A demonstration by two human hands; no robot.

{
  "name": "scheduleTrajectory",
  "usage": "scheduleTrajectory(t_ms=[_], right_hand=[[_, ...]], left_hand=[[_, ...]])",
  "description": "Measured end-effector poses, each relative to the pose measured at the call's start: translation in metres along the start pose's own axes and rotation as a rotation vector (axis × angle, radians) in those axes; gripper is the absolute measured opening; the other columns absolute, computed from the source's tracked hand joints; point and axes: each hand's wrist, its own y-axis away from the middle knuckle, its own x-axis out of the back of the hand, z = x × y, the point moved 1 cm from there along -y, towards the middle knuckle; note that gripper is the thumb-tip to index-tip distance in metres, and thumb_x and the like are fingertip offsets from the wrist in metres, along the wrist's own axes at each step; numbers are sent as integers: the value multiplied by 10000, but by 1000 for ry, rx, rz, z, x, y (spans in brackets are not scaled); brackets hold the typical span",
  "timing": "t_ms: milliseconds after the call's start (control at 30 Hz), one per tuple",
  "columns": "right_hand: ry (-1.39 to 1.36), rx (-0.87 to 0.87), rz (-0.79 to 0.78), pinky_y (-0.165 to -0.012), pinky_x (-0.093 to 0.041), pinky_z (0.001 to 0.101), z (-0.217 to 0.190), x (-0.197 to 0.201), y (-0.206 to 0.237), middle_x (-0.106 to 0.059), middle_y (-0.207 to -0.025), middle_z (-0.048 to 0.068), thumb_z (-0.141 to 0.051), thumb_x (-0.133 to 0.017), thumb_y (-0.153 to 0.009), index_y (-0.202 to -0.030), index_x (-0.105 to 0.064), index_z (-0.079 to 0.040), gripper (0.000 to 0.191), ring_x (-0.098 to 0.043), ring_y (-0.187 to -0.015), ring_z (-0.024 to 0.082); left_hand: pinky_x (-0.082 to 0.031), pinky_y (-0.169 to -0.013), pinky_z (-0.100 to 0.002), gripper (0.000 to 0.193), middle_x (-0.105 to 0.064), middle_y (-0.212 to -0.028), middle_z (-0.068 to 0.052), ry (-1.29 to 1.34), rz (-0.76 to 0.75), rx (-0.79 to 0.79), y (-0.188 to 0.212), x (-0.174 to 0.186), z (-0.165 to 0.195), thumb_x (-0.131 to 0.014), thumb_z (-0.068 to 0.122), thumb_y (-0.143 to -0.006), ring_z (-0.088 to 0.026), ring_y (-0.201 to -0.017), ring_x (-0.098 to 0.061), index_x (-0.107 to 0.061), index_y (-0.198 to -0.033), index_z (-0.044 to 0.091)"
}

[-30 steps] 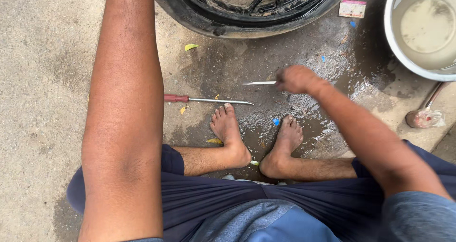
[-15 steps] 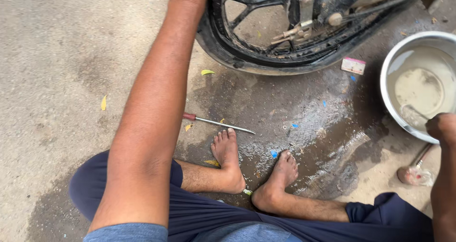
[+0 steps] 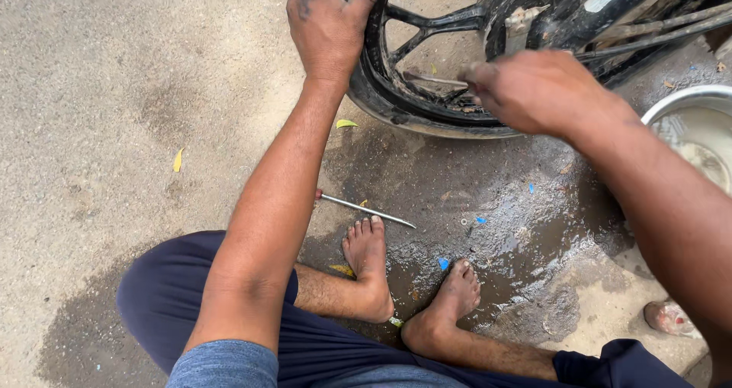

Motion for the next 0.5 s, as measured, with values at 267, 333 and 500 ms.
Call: scheduleTrajectory(t_ms=[267, 333, 500], right_hand=[[132, 272, 60, -801, -572, 495, -14, 44, -67, -753, -978, 123, -284, -631, -896, -1120, -743, -195, 266, -718, -930, 346], [197, 262, -30, -833, -575, 482, -15, 42, -75, -762, -981, 110, -282, -615, -936, -1123, -736, -196, 239, -722, -953, 330], [-102, 229, -335, -789, -564, 463, -13, 13, -90, -740, -895, 120, -283, -589, -941, -1308, -636, -124, 404, -728, -825, 276]], left_hand=[[-614, -812, -431, 827, -723, -964, -153, 222, 24, -52, -1, 13, 8, -758, 746, -811, -292, -930, -766, -633, -1118, -11], [-607, -797, -429, 785, -729, -944, -142, 227, 14, -54, -2, 17, 11, -777, 727, -810, -282, -912, -763, -656, -1073, -3], [-534, -791, -443, 585, -686, -789, -158, 46, -238, 90, 0, 13, 1, -820, 590, -832, -269, -837, -717, -730, -800, 13]])
